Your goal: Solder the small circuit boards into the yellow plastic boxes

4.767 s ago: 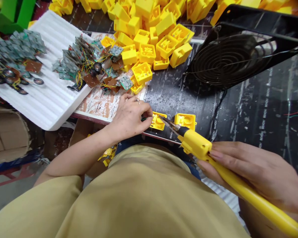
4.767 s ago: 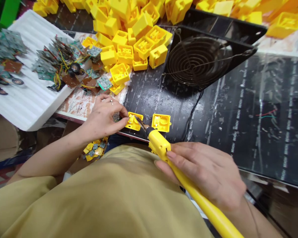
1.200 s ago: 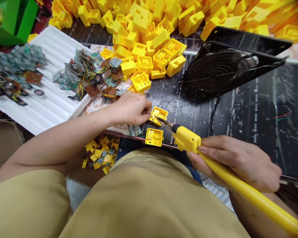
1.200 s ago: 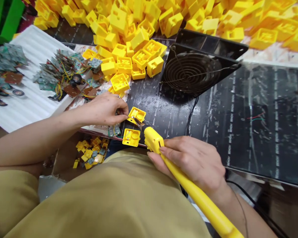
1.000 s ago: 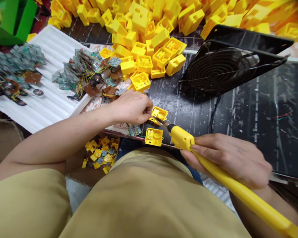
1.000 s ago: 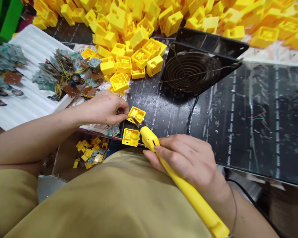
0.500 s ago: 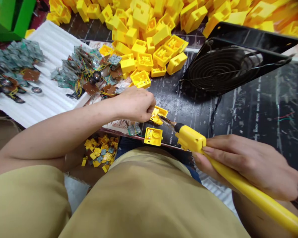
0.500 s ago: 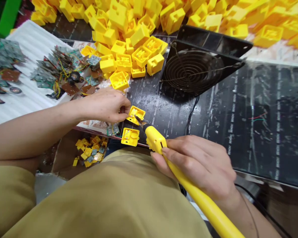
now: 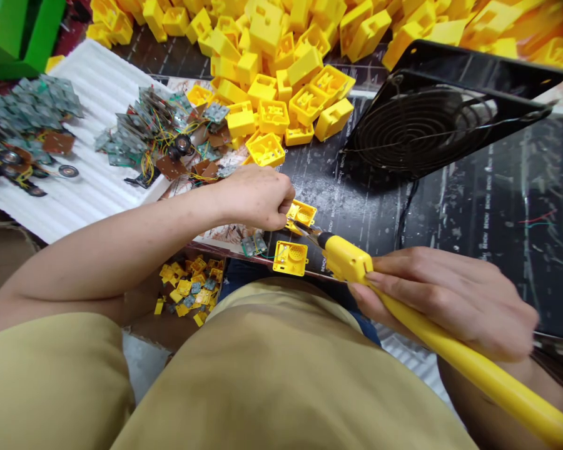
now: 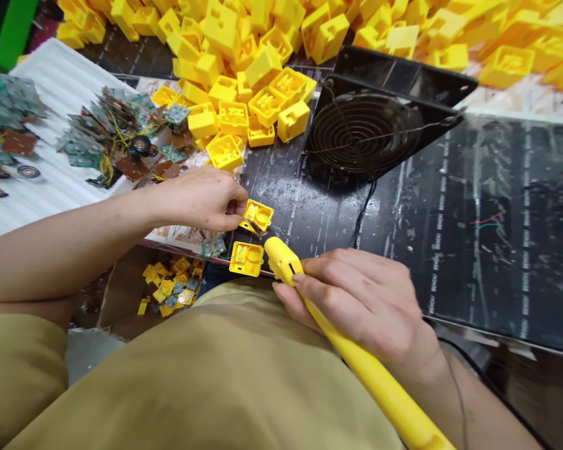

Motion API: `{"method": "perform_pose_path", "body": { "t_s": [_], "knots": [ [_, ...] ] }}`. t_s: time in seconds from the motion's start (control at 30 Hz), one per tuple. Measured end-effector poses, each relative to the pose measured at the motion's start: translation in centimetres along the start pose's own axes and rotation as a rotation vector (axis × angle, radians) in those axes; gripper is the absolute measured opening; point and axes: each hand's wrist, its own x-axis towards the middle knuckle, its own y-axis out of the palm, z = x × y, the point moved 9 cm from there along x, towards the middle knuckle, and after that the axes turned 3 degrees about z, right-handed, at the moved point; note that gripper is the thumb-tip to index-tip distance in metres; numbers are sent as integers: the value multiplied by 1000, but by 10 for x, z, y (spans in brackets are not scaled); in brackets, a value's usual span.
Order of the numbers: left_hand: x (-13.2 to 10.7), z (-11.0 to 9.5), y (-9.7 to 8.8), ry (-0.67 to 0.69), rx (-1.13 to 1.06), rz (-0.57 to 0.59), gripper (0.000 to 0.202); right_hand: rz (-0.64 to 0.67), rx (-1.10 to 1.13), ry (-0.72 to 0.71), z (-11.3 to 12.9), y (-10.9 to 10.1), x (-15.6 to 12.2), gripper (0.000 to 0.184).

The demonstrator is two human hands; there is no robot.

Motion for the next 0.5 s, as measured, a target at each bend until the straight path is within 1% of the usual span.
{"method": "perform_pose_path", "body": {
  "t_s": [0.07,0.13,0.27,0.33,0.4,0.5],
  "knots": [
    [0,0,1,-1,-8,5,22,21,-33,83,-6,-3,-3,7],
    [1,1,1,-3,-15,4,22,29,-69,122,-9,-5,-5,13],
    [1,0,0,2,-12,1,22,17,-96,121,-11,-6,-7,19],
    [1,0,0,5,-3,1,21,-15,-92,132,-13,-7,-7,14],
    [1,-1,0,7,2,-1,21,-60,-62,133,-15,-8,-7,4],
    [-2,0,-1,4,3,-12,22,-90,-26,141,-18,-5,-7,14]
  ]
}}
